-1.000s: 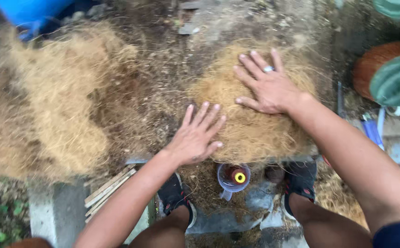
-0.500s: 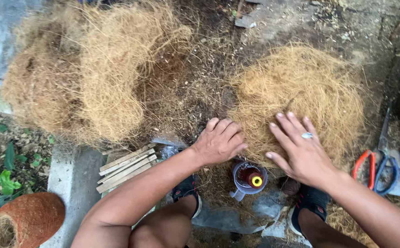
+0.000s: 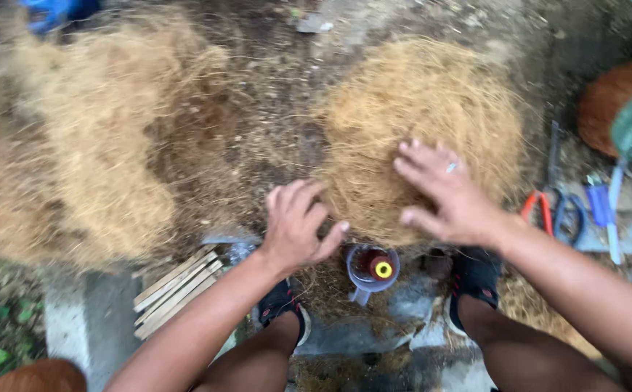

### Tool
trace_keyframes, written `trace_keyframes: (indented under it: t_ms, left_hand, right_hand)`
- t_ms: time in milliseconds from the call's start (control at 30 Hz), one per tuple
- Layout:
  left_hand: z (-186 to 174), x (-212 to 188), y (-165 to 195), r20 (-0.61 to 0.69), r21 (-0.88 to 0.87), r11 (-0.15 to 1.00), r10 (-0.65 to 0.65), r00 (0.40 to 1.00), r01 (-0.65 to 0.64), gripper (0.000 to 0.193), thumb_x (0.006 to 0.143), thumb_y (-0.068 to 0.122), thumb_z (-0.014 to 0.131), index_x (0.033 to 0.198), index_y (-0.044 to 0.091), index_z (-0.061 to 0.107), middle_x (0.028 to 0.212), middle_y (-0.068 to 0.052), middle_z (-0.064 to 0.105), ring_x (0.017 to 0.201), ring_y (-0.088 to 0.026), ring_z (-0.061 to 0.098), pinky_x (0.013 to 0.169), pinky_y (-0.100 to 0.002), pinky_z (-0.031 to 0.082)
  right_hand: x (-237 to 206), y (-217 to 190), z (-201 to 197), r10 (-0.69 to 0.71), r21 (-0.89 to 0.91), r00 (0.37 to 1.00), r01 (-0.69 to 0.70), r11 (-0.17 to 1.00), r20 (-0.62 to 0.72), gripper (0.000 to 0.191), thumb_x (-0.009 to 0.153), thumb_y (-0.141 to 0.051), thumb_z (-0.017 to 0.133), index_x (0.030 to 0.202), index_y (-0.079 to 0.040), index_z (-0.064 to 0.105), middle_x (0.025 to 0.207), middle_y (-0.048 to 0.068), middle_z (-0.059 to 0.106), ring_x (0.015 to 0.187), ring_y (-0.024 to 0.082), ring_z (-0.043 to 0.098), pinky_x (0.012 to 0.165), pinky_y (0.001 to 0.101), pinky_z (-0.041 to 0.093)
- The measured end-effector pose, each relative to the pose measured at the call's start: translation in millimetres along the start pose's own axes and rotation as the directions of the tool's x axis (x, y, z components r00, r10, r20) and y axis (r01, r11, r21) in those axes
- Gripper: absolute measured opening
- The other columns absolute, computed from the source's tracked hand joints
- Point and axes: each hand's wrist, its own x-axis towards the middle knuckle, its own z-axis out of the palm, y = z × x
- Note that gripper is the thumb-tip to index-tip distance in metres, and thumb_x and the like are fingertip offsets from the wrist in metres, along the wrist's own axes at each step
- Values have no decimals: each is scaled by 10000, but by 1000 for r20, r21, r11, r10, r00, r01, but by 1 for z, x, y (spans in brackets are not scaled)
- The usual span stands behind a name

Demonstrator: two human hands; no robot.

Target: The person uses scissors to trim loose fiber from a round coconut-shell planter holding a fern, sets the planter aside, then spreads and fluffs piles of coconut coir fiber on the work bench by hand, pulling clumps apart and shaping the fiber into a flat mat.

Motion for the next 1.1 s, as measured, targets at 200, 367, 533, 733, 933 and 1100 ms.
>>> trace_keyframes:
  t_ms: [200, 367, 533, 733, 933, 1100]
  left_hand:
    - [10, -2, 26, 215, 24, 952, 294, 931, -306, 408, 897, 360, 723, 1203, 93, 683, 1316, -158, 599, 1227, -340, 522, 1007, -513, 402]
    - [27, 21, 40, 187, -21, 938, 345, 920, -347, 280, 906, 168, 656, 1170, 80, 688, 1289, -144, 608, 1224, -316, 564, 1041, -492, 428]
    - [34, 26, 33, 195, -59, 923, 384, 903, -380, 207, 867, 104, 631, 1061, 40, 666, 1376, -187, 592, 1322, -342, 538, 1119, -513, 406]
    - [35, 14, 28, 306, 7, 942, 316, 898, -334, 164, 823, 70, 630, 983, 39, 645, 1504, -217, 522, 1459, -365, 434, 1234, -523, 299]
    - [35, 10, 27, 340, -38, 944, 319, 885, -326, 208, 875, 222, 672, 999, 56, 653, 1499, -233, 502, 1442, -392, 433, 1220, -535, 301]
    - [36, 8, 33, 90, -109, 949, 304, 948, -294, 408, 1063, 399, 657, 1261, 42, 656, 1516, -197, 498, 1367, -354, 446, 1140, -475, 368]
  right_hand:
    - [-39, 14, -38, -218, 35, 913, 245, 969, -345, 374, 921, -243, 662, 1247, -65, 626, 1331, 98, 631, 1251, 253, 602, 1022, 473, 467]
    - [-49, -26, -19, -337, -92, 926, 325, 941, -170, 417, 819, -194, 727, 1215, -72, 680, 1272, 131, 655, 1227, 292, 580, 1000, 481, 438]
    - [-52, -19, -3, -372, -89, 914, 362, 928, -160, 395, 800, -137, 730, 1190, -87, 695, 1256, 47, 675, 1228, 243, 598, 1020, 468, 413]
    - [-80, 10, -4, -373, -166, 901, 343, 925, -220, 329, 839, -107, 723, 1167, -127, 746, 1269, 9, 720, 1260, 215, 627, 1070, 449, 405]
    - [-90, 14, -10, -312, -155, 936, 289, 945, -160, 277, 837, -240, 757, 1092, -133, 755, 1251, 30, 716, 1299, 263, 584, 1077, 531, 381]
    - [-92, 7, -6, -305, -132, 937, 284, 950, -173, 362, 862, -339, 752, 1126, -92, 746, 1276, 65, 700, 1344, 271, 531, 1071, 549, 359]
